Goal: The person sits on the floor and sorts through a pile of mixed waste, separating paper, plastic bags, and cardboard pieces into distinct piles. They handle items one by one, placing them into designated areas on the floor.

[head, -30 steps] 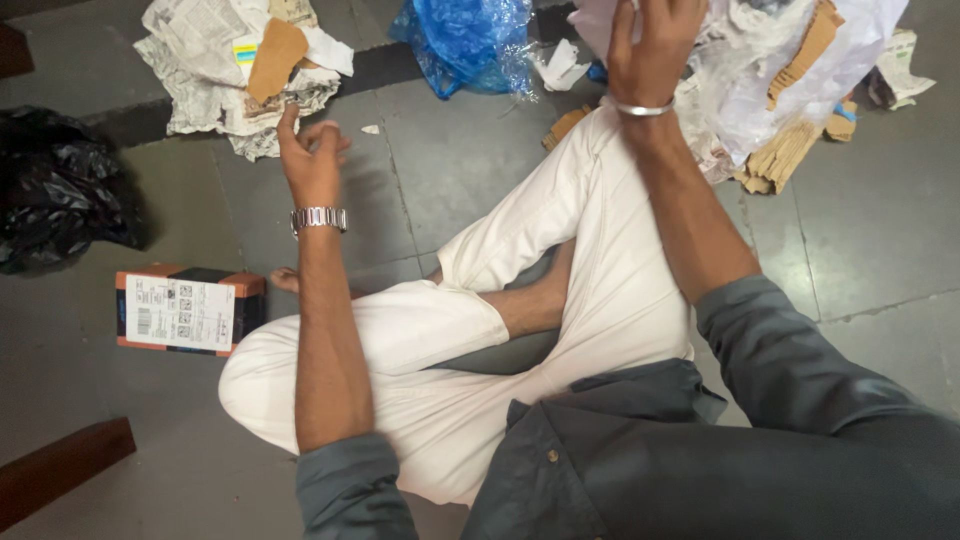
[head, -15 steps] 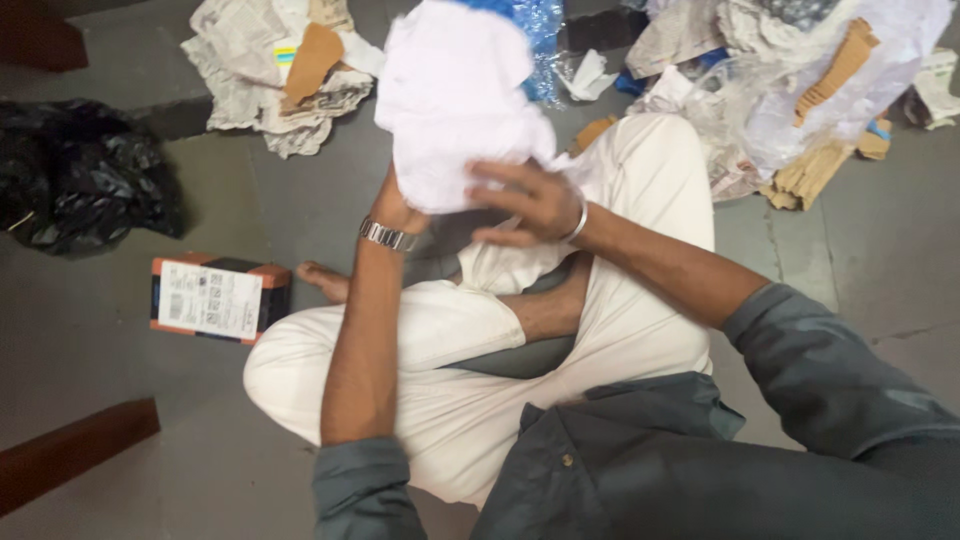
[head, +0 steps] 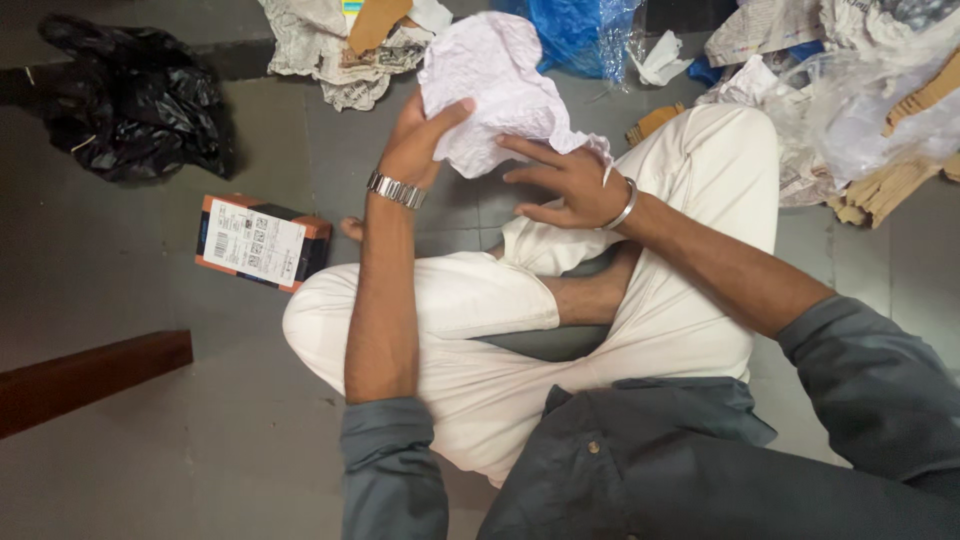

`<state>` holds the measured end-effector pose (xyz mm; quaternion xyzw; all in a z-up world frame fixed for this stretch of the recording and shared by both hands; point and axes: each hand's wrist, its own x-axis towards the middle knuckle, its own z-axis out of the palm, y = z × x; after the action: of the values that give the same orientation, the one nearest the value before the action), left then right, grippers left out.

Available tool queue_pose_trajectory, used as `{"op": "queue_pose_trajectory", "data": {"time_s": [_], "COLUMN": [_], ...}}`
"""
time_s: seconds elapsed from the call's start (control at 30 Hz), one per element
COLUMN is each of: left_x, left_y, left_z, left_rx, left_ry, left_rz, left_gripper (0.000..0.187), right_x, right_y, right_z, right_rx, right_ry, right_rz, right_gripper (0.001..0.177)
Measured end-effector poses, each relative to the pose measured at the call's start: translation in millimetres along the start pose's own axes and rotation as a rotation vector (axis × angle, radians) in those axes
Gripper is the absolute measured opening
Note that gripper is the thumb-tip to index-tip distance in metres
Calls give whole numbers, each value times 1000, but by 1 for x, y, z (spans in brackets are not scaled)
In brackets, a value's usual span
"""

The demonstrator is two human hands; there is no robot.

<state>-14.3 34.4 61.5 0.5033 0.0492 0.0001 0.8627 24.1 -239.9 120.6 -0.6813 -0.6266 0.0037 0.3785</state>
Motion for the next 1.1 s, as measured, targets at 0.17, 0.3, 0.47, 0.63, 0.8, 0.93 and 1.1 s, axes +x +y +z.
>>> {"op": "queue_pose_trajectory", "data": {"time_s": [0.17,0.3,0.47,0.63,0.8,0.93,1.1], "left_x": [18,19,14,7,7,8,-4], "left_y": [-13,-12,-2,4,3,4,5], "left_z": [-22,-31,-21,-9,-8,-10,6], "left_rx": [130,185,175,245,307,642,1121], "left_ry": [364,485,374,232,242,388,633], "left_rz": [180,267,226,188,165,346,546], "left_gripper": [40,37,40,42,42,50,63], "right_x": [-3,-12,-10,1,-10,-17,-10], "right_y": [1,4,15,52,82,99,112], "right_z": [5,10,1,5,39,52,50], "right_rx": [21,53,-80,194,592,935,981], "right_ry": [-131,-136,411,459,360,432,560], "right_rz": [58,291,292,409,627,758,794], "right_gripper": [39,31,23,53,36,29,21]}}
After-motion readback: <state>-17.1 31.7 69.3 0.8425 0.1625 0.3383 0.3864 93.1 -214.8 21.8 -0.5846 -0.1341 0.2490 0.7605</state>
